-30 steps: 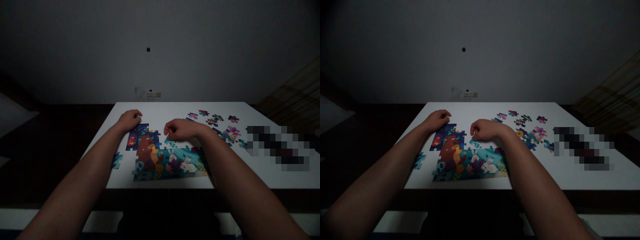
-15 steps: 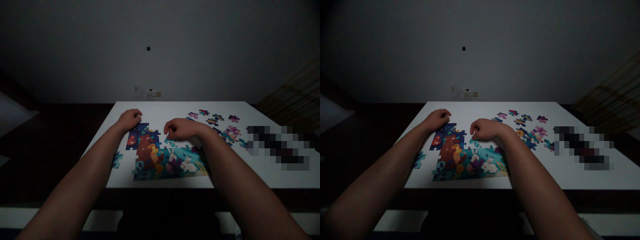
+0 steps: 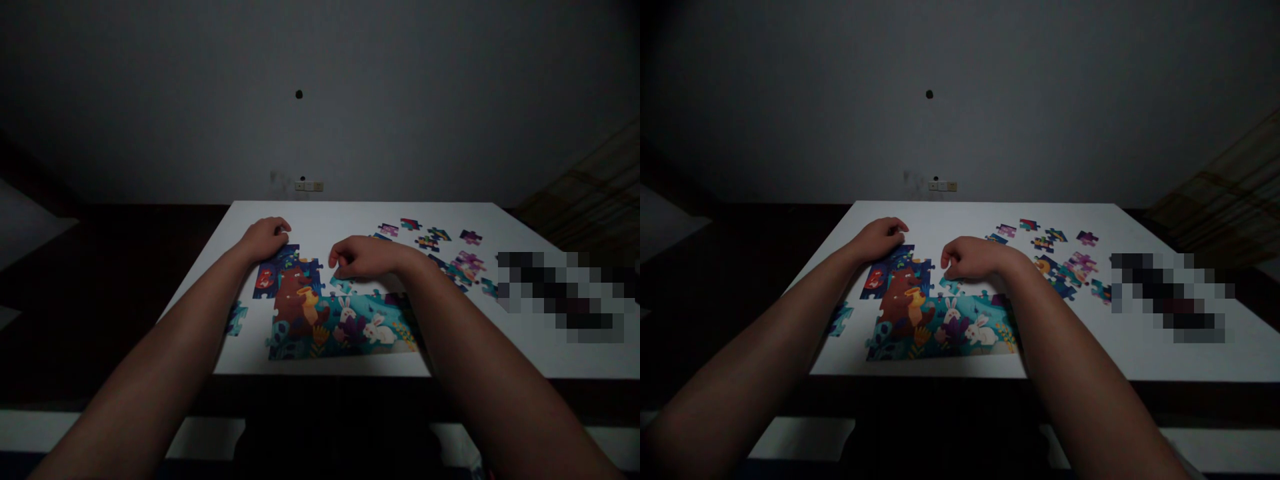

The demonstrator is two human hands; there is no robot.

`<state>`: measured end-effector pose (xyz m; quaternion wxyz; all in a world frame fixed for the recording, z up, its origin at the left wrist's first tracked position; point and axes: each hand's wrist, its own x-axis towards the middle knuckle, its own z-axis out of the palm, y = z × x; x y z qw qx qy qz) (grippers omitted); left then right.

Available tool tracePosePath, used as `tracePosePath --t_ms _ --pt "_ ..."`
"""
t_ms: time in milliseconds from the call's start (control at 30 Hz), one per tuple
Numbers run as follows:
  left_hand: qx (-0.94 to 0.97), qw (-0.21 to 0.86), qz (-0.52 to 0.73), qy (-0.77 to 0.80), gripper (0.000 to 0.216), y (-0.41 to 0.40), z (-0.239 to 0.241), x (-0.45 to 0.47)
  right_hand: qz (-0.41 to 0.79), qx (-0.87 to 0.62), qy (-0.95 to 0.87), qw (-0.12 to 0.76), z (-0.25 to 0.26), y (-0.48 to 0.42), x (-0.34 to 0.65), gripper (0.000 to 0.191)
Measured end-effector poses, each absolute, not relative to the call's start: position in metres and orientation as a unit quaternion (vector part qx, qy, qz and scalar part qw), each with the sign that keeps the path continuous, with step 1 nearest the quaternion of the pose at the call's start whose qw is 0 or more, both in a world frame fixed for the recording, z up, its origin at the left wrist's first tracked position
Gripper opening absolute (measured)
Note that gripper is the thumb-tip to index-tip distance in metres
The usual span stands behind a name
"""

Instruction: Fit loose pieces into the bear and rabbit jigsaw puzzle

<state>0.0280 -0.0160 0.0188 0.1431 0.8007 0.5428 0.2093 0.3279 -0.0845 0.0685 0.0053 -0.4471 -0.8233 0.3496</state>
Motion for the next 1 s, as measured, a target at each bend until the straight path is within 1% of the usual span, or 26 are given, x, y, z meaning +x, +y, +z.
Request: tracePosePath --t_ms 567,1000 --pt "0.798 0.146 0.205 0.547 0.038 -0.0160 0.0196 0.0275 0.346 -0.444 -0.827 0.003 0.0689 -0.0844 0.3282 0.033" --pt "0.802 0.144 0.204 0.542 0.036 -0.0167 0.0213 0.0280 0.342 -0.451 -0.825 0.002 0.0690 -0.0849 0.3281 0.034"
